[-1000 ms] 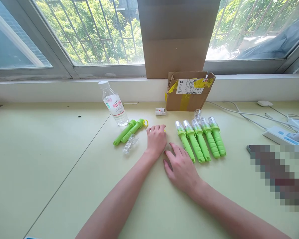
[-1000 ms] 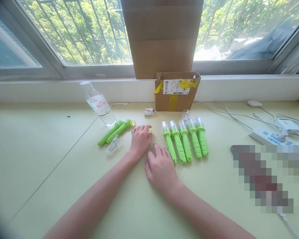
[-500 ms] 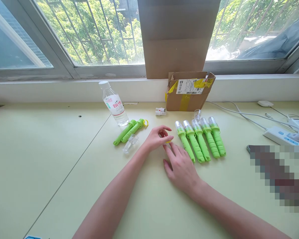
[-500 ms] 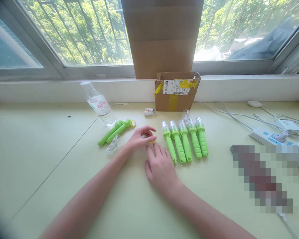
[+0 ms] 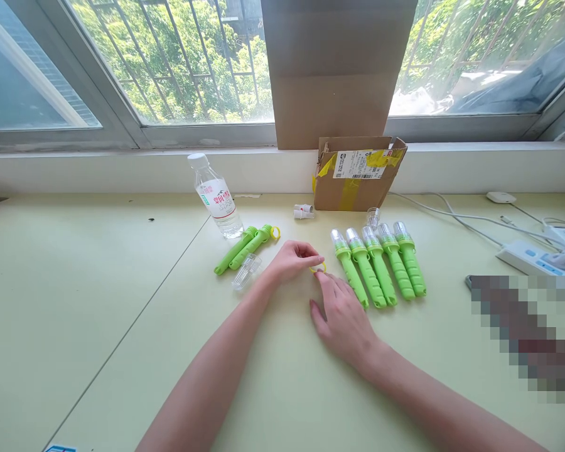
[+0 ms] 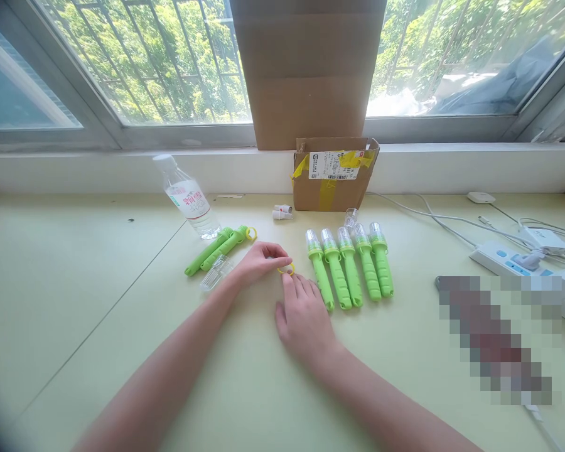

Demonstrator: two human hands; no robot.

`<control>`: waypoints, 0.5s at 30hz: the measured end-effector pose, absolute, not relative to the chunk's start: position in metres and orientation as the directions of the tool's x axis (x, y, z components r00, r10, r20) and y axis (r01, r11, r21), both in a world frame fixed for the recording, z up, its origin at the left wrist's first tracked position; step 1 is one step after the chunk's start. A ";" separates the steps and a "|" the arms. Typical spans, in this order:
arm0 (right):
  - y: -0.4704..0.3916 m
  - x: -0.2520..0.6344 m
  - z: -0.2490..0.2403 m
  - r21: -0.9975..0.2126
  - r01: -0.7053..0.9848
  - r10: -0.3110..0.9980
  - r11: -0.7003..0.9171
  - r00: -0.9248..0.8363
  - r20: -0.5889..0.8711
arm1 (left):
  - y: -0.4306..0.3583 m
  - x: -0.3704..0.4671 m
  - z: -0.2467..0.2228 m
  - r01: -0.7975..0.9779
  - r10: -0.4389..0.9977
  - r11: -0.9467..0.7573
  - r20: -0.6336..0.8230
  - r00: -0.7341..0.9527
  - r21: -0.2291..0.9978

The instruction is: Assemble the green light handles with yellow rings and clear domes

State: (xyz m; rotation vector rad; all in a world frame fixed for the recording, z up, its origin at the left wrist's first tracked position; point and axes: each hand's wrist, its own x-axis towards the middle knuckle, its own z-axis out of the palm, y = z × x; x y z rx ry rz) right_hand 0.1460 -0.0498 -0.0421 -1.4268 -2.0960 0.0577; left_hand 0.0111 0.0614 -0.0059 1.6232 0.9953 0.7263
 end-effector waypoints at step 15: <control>-0.050 0.147 -0.045 -0.408 0.803 0.856 0.434 -0.226 0.465 | 0.063 0.005 -0.006 0.264 0.844 -0.092 -0.065 0.532 0.960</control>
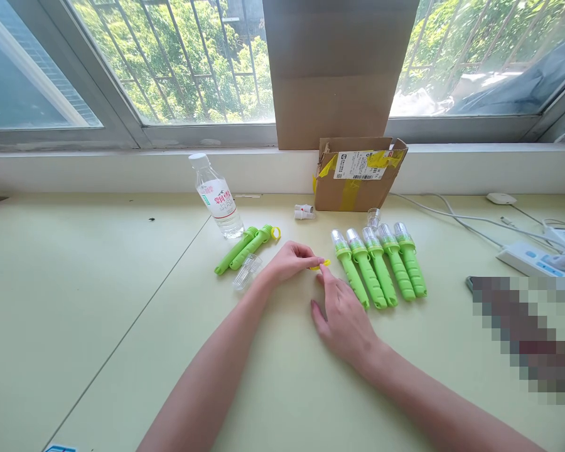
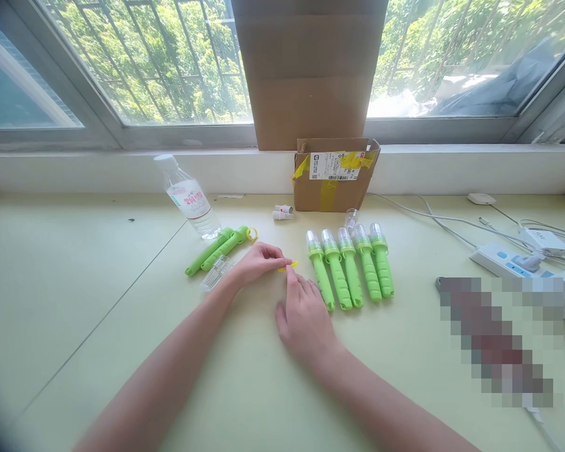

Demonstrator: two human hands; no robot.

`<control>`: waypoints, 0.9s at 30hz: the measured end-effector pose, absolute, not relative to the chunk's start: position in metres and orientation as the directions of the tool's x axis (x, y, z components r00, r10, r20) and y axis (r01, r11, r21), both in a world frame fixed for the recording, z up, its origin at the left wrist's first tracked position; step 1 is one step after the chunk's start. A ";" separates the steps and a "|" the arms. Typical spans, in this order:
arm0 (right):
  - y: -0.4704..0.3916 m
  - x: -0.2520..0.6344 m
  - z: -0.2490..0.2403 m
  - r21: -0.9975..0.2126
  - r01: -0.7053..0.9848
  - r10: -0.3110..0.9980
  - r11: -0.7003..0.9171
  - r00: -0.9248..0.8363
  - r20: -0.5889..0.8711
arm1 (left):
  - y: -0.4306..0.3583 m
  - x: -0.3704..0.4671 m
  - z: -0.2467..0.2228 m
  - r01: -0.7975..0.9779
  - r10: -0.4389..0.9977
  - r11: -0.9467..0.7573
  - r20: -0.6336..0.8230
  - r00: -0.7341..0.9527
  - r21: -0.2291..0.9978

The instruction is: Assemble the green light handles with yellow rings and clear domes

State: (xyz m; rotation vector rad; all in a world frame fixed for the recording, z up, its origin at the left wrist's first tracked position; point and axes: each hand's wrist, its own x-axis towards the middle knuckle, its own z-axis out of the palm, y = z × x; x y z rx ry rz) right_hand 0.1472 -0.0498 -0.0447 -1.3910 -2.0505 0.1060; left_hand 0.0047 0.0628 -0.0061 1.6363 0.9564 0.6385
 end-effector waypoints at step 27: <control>-0.049 0.146 -0.044 -0.355 0.848 0.881 0.393 -0.238 0.408 | 0.058 0.005 0.002 0.130 0.872 -0.063 -0.009 0.489 0.990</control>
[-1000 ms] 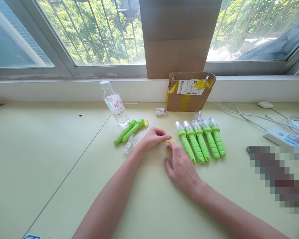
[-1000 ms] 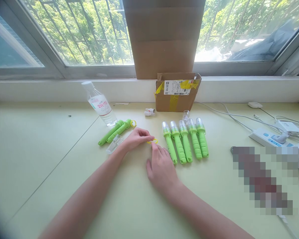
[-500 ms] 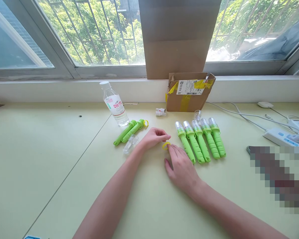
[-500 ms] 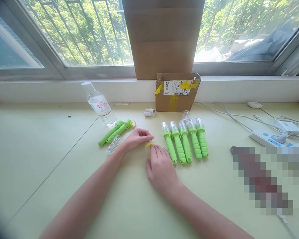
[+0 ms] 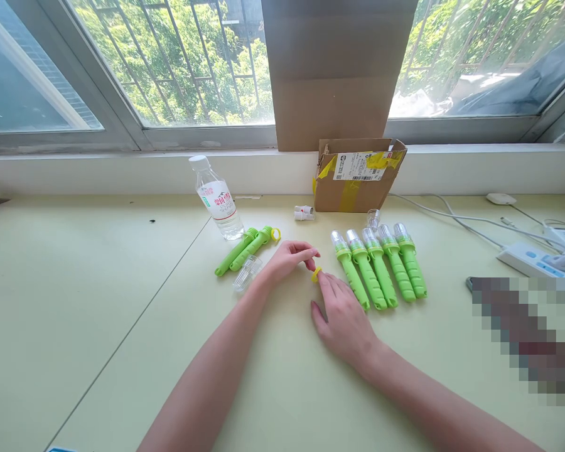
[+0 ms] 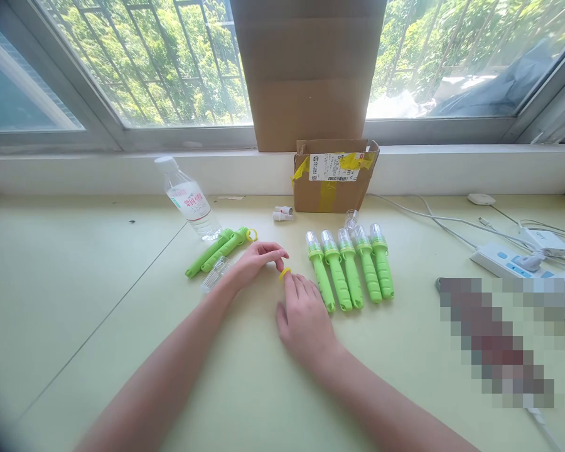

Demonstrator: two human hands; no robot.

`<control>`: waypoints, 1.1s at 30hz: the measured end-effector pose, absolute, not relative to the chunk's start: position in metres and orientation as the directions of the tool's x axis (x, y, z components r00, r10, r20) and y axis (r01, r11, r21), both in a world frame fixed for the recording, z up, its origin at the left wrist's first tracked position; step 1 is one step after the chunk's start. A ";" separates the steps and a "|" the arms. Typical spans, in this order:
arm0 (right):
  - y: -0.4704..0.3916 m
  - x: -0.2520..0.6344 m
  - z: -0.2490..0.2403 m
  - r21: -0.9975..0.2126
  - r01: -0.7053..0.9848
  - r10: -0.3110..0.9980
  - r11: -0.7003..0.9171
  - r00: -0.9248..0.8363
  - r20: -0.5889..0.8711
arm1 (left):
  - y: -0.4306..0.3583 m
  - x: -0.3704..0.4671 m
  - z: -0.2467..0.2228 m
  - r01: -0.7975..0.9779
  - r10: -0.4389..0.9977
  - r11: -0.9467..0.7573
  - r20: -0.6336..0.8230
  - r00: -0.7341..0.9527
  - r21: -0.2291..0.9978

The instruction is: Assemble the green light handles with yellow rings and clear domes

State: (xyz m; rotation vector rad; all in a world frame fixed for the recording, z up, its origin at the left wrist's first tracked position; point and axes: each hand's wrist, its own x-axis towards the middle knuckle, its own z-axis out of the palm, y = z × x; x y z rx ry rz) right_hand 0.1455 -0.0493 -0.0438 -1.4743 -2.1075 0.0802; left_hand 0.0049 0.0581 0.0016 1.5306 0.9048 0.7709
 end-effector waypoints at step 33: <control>-0.051 0.147 -0.041 -0.409 0.793 0.853 0.452 -0.251 0.457 | 0.071 0.008 -0.032 0.991 0.877 0.104 0.463 -0.129 0.080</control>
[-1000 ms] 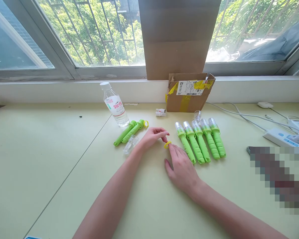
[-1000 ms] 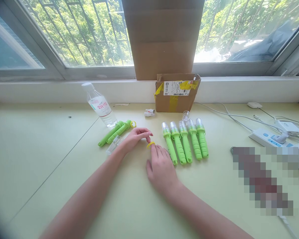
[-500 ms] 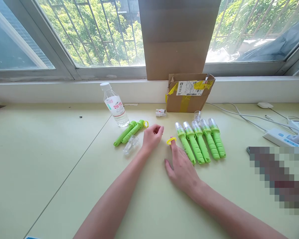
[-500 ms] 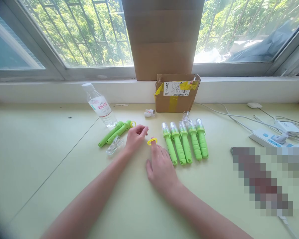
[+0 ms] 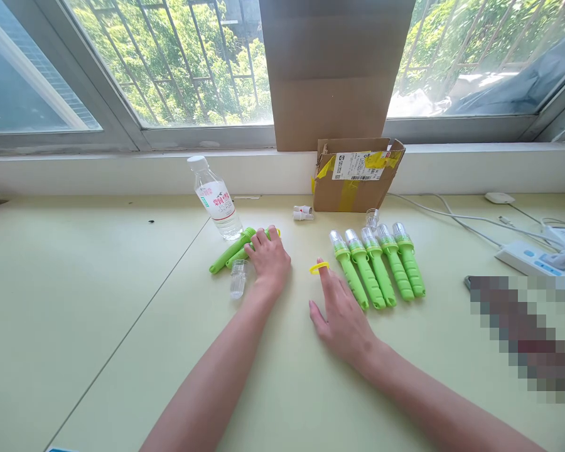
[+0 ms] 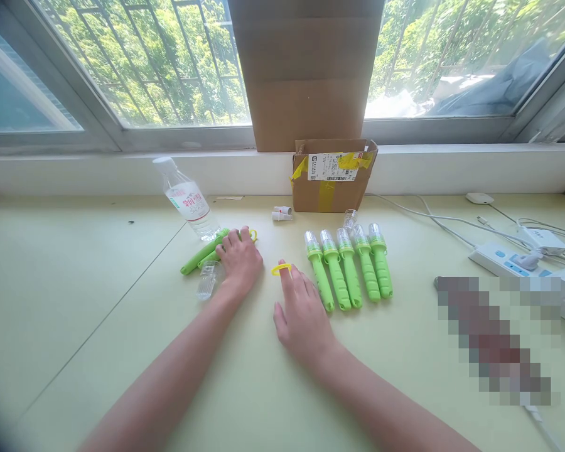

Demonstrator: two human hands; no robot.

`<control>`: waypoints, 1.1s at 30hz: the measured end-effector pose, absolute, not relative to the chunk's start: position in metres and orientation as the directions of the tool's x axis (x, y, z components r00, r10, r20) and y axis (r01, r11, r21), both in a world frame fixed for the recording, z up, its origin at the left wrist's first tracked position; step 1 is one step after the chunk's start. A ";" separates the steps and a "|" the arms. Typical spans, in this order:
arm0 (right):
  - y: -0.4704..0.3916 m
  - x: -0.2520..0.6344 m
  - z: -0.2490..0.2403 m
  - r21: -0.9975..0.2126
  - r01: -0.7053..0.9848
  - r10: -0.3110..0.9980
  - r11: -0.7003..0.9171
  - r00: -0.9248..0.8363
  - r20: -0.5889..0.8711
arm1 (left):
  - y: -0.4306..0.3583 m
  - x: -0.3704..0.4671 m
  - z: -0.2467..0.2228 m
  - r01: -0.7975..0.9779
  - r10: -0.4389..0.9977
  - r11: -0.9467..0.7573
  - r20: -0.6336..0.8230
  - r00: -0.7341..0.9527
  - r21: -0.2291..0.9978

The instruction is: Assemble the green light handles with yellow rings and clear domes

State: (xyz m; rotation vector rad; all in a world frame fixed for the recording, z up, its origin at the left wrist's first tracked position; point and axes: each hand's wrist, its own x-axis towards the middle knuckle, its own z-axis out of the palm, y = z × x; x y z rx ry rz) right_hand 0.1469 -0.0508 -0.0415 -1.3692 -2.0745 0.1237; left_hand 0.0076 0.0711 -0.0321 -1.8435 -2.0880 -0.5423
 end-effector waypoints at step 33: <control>-0.045 0.150 -0.040 -0.555 0.694 0.746 0.459 0.038 0.665 | 0.046 0.033 -0.030 0.606 0.270 -0.789 0.828 0.491 -0.102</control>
